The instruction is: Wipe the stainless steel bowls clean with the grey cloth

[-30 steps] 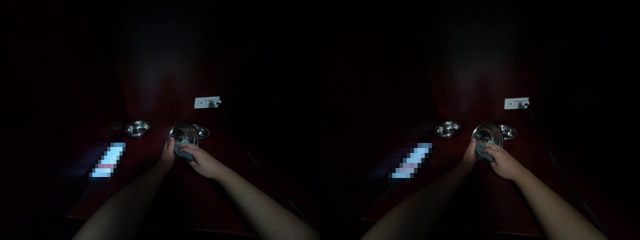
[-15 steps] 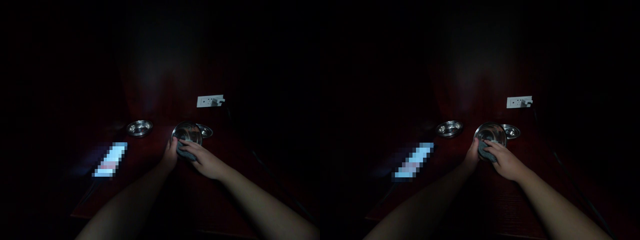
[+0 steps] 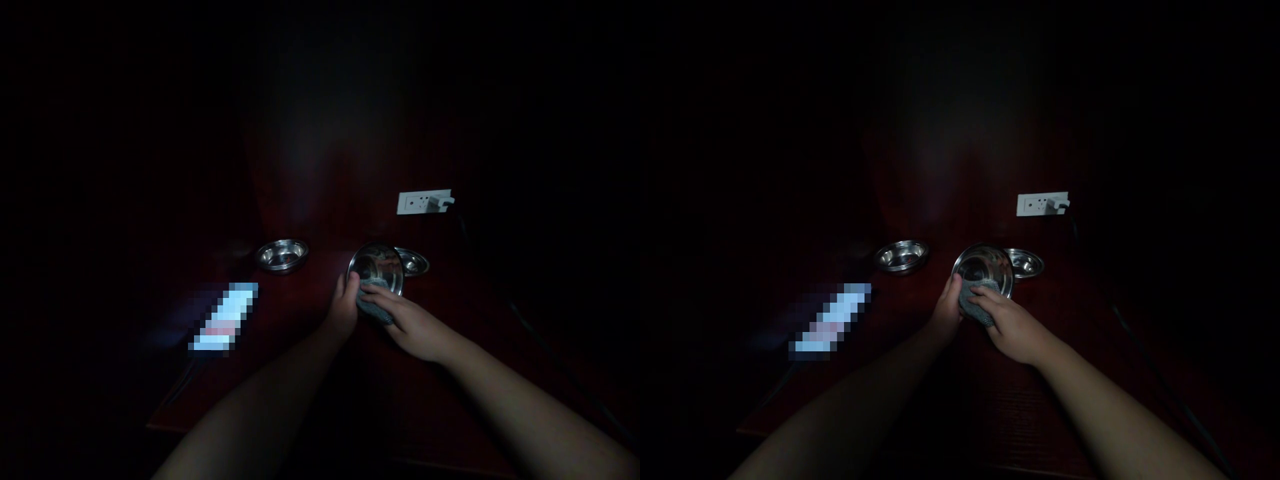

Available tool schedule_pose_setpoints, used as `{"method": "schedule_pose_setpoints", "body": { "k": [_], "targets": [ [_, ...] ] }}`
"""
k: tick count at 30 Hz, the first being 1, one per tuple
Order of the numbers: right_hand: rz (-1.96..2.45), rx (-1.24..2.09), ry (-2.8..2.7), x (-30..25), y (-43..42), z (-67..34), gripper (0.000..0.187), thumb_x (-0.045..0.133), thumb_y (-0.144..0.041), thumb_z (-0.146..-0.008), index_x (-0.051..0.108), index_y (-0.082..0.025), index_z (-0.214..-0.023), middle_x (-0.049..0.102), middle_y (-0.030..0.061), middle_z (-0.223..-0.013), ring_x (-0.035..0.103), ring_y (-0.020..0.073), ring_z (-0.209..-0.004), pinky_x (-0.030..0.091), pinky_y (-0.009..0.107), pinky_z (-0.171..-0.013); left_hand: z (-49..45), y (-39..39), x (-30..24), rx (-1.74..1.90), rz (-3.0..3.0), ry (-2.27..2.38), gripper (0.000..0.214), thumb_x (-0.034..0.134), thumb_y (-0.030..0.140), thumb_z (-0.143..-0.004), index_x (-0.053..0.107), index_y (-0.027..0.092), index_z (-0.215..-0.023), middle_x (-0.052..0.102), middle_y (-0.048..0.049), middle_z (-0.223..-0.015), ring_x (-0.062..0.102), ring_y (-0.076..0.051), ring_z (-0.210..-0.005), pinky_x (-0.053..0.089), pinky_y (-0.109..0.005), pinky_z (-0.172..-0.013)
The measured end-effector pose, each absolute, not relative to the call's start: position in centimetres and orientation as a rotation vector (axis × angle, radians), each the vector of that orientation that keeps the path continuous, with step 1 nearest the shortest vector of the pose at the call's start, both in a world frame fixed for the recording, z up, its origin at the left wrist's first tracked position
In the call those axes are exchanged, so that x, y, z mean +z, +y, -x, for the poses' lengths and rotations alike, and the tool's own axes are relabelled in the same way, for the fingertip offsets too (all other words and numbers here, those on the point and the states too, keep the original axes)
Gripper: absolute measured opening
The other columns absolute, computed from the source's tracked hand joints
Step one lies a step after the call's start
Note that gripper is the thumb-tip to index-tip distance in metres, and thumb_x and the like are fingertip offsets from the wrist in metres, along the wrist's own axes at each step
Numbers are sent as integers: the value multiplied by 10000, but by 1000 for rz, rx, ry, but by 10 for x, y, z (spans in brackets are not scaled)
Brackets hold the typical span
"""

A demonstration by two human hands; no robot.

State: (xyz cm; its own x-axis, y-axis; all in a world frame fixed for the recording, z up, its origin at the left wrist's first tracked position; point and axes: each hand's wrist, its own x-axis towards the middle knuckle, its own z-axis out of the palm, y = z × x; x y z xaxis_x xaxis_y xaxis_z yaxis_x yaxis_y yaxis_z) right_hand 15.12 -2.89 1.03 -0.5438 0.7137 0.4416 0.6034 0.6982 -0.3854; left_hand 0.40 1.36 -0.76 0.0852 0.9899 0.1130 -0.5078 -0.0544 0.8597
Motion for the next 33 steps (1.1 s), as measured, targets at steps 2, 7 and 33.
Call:
{"method": "schedule_pose_setpoints", "body": {
  "k": [2,7,33],
  "targets": [
    [976,266,-2314,12,-29,-151,583,445,-45,-769,463,-209,-1328,412,103,-1436,393,251,-1321,337,491,-1088,-3,12,-5,1357,-985,635,473,668,486,-713,587,195,-1078,668,-69,-1025,628,-199,-948,466,-338,-892],
    [929,272,-2312,11,-30,-147,585,488,-77,-791,429,-199,-1359,399,116,-1449,336,263,-1355,286,512,-1111,-2,12,-2,1455,-1117,678,342,675,411,-718,607,189,-969,660,-35,-911,615,-172,-863,455,-299,-845],
    [926,353,-2369,5,-29,-148,801,409,60,-660,352,-217,-1410,377,78,-1460,330,228,-1354,237,512,-1129,-2,9,5,1480,-999,691,397,621,510,-736,624,178,-953,671,-33,-890,621,-169,-841,451,-294,-829]
  ]
}}
